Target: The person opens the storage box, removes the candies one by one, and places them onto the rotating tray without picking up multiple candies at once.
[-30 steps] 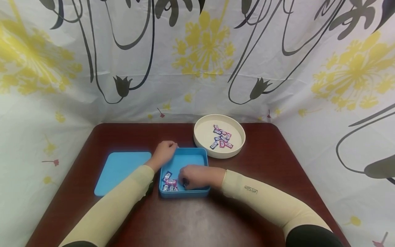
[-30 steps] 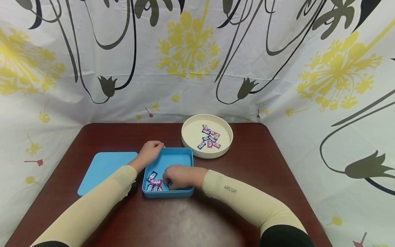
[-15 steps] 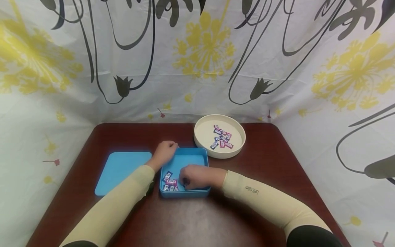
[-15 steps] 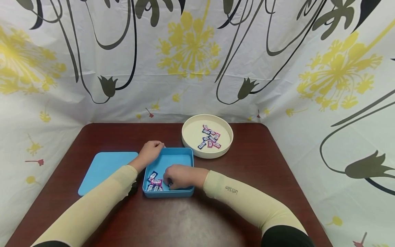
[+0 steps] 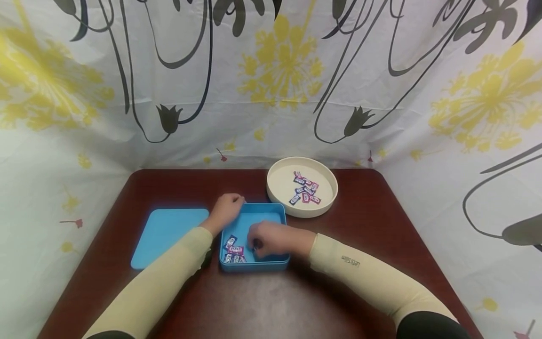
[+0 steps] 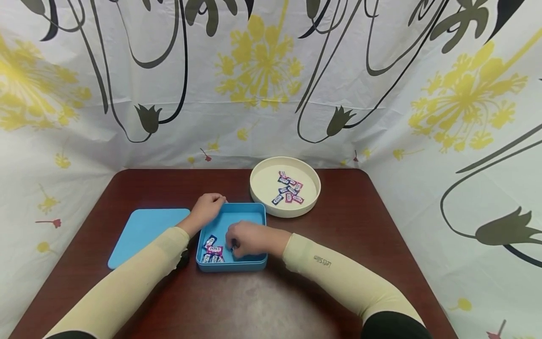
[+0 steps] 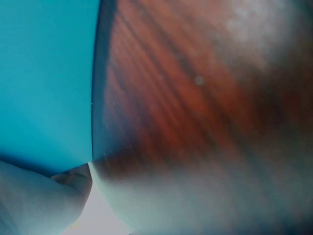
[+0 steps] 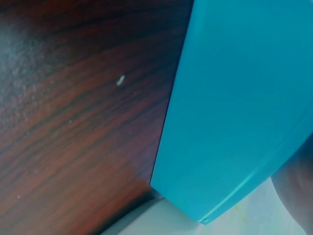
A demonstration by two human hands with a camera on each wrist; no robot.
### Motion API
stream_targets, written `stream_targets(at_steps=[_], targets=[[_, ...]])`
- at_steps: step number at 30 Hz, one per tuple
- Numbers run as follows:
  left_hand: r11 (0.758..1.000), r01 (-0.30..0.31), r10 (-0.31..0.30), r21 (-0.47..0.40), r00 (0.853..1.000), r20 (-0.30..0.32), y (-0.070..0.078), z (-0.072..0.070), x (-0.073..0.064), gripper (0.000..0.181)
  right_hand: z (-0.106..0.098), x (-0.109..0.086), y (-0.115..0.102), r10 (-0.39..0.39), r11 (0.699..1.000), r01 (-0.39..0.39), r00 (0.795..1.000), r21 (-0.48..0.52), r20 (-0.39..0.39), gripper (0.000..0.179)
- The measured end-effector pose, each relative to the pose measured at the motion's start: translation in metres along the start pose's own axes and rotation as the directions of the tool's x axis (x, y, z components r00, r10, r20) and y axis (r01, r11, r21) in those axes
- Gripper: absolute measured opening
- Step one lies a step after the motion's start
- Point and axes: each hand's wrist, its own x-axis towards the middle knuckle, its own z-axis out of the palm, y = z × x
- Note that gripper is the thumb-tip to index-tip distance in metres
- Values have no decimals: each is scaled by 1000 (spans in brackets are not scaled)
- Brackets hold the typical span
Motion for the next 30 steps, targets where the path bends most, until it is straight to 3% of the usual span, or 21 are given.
stream_targets(at_steps=[18,30], targets=[[1000,-4,4,1,1000,0,3,-1,-4,35,-13,-9,4,24,1000,-22,987,15,-159,19],[1000,-11,11,14,1000,6,3,-1,-4,38,-40,-24,23,62,997,-47,949,55,-308,17]])
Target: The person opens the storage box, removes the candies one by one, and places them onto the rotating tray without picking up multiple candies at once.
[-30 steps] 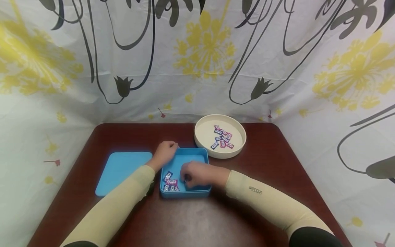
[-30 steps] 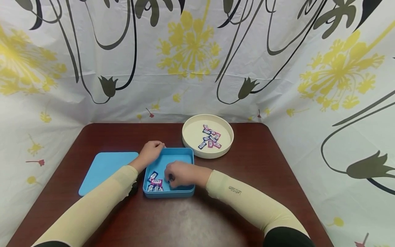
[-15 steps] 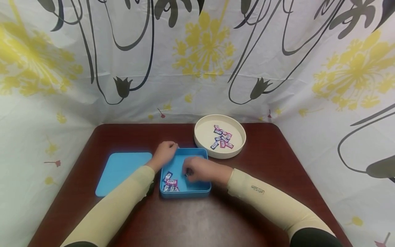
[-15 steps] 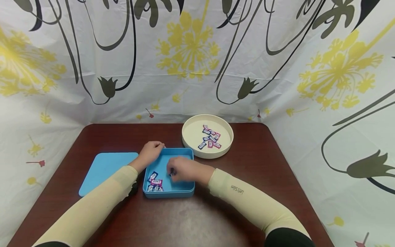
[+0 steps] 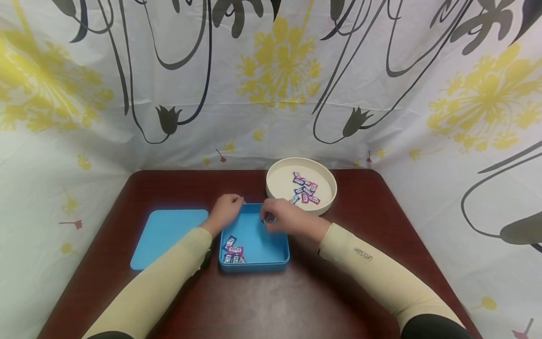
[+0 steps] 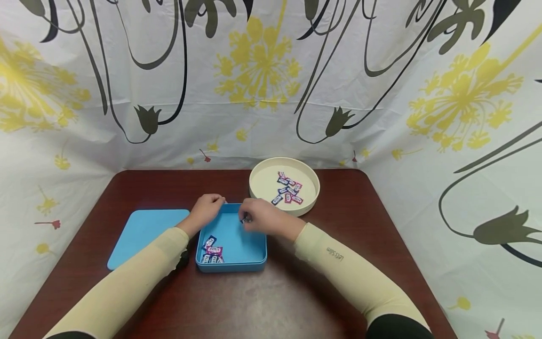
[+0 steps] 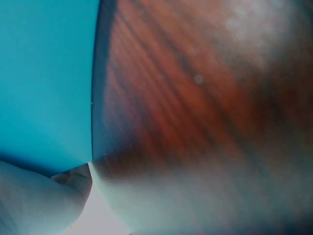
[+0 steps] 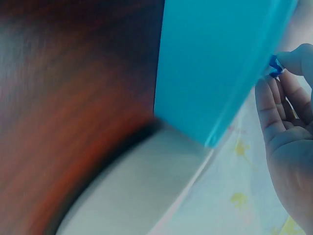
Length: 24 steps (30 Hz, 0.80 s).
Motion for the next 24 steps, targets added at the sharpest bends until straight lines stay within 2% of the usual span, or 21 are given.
stream_targets(at_steps=[9,17,24], targets=[[1000,-6,6,-3,1000,13,0,-2,0,40,-33,0,35,38,999,-39,987,-3,-156,18],[1000,3,-2,-6,1000,18,2,-2,-2,44,-49,6,63,148,986,-159,971,-42,-189,18],[1000,7,-7,-8,1000,9,1,-1,-1,42,-57,12,82,223,974,-226,951,11,-213,16]])
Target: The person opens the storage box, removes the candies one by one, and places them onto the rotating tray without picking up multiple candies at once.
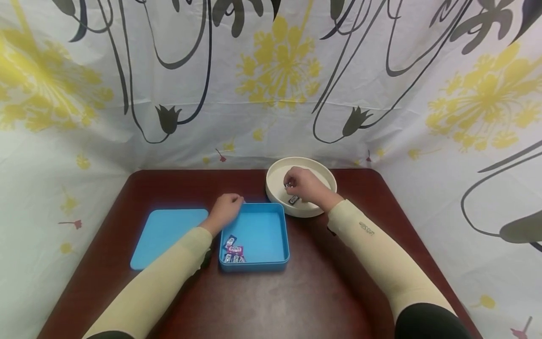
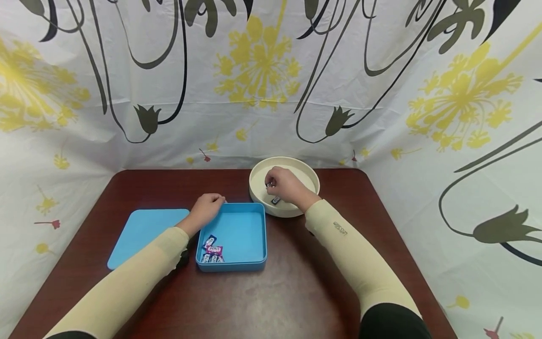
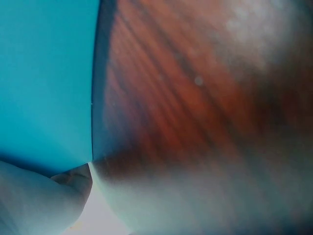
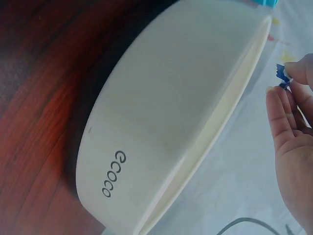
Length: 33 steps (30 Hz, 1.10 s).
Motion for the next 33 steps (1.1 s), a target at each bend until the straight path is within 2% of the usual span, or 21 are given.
stream_targets(at_steps=[4,11,18,23,29,33], targets=[[1000,-3,3,-2,1000,1,-3,0,1,42,-1,8,6,36,999,-36,999,0,-1,15],[1000,-6,6,-1,1000,-4,-4,0,2,35,-2,19,14,-17,998,16,1000,-56,-12,15],[1000,-10,10,-6,1000,-5,-3,1,1,34,-1,23,19,41,997,-42,999,-67,-19,14],[1000,-13,13,-9,1000,-9,0,0,-1,38,1,23,22,46,998,-47,999,-49,-23,13],[1000,-12,12,-12,1000,-8,0,0,0,35,10,23,30,96,995,-96,995,-9,13,11],[1000,-8,8,-11,1000,-1,-1,0,0,39,17,22,33,116,993,-115,992,-30,50,10]])
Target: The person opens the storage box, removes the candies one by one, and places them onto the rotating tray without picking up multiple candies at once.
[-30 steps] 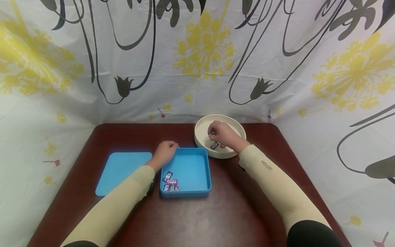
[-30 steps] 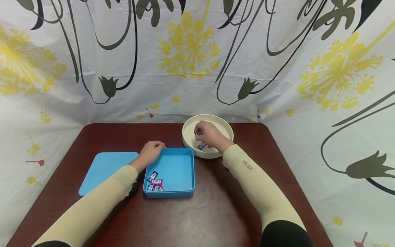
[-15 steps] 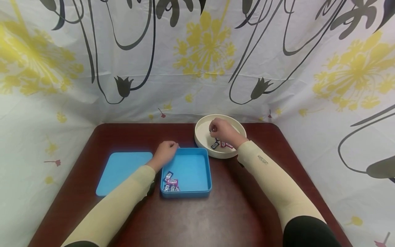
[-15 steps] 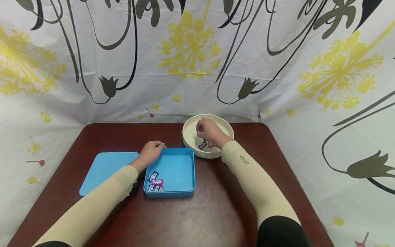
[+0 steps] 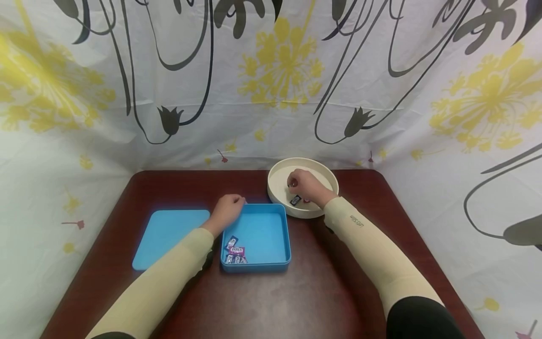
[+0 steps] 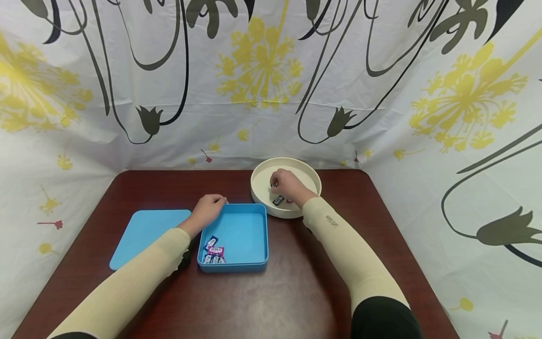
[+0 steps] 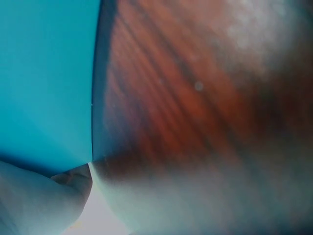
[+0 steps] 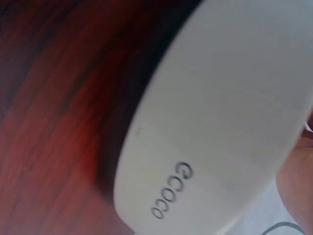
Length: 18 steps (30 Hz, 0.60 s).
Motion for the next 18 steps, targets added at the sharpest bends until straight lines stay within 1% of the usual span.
stream_targets(at_steps=[5,11,14,18], targets=[[1000,-3,3,2,1000,1,-2,1,2,40,7,-3,2,5,999,-4,999,-41,34,11],[1000,-8,8,0,1000,-3,-2,1,1,39,11,-3,4,-13,999,15,999,-50,46,14],[1000,-2,2,4,1000,0,-2,1,1,39,12,-3,3,15,999,-12,998,-44,61,14],[1000,7,-7,6,1000,-5,-3,0,2,34,13,-3,2,57,998,-55,995,-37,82,15]])
